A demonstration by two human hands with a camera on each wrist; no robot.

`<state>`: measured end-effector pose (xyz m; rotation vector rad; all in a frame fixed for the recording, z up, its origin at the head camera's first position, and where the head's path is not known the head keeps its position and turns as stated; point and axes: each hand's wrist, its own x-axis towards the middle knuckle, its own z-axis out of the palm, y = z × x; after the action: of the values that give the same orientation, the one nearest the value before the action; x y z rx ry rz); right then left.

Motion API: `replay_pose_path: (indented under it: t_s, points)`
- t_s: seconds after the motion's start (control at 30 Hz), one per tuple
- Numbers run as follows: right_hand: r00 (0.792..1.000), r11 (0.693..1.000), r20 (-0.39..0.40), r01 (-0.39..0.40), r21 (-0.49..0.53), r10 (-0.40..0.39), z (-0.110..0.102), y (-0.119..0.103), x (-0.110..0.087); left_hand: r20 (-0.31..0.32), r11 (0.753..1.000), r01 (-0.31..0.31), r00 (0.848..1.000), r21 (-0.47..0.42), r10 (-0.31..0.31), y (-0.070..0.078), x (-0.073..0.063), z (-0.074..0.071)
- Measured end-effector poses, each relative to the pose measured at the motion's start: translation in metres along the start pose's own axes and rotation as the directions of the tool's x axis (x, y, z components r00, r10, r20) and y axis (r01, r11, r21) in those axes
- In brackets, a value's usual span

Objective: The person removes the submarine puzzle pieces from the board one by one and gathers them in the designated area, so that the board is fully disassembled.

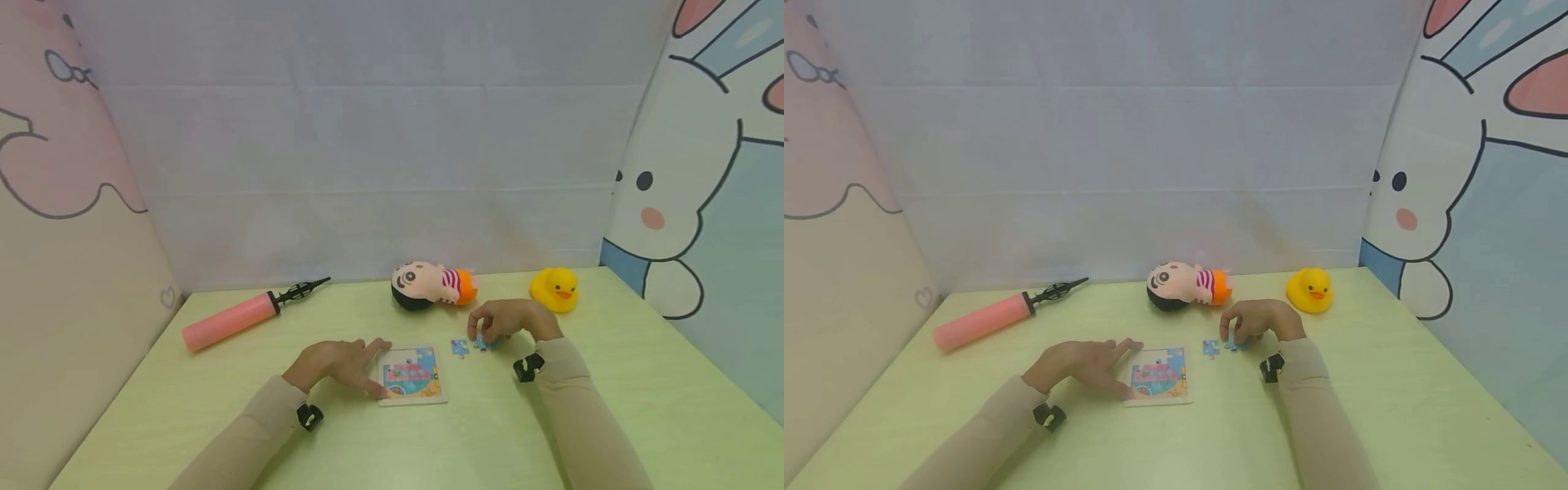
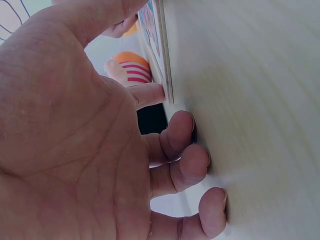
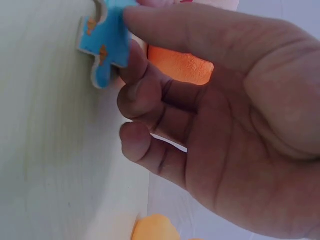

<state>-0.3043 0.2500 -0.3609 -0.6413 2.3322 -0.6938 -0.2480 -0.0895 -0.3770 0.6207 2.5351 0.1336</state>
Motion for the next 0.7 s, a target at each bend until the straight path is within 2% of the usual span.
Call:
replay_pose_path:
  t_s: [0.23,0.6,0.7]
  points:
    - [1.0,1.0,-0.006,0.003,-0.027,-0.003,-0.002,-0.003,0.001,0.0,1.0,0.004,1.0,-0.004,-0.004,-0.001,0.0,0.0]
    - [0.992,0.992,0.023,0.124,-0.022,-0.123,-0.002,-0.017,0.003,0.002,1.0,-0.001,1.0,-0.003,0.001,-0.001,0.0,0.0]
    - [0.991,0.991,0.024,0.135,-0.023,-0.134,-0.001,-0.024,0.003,0.003,1.0,-0.005,1.0,0.0,0.005,-0.002,0.001,-0.001]
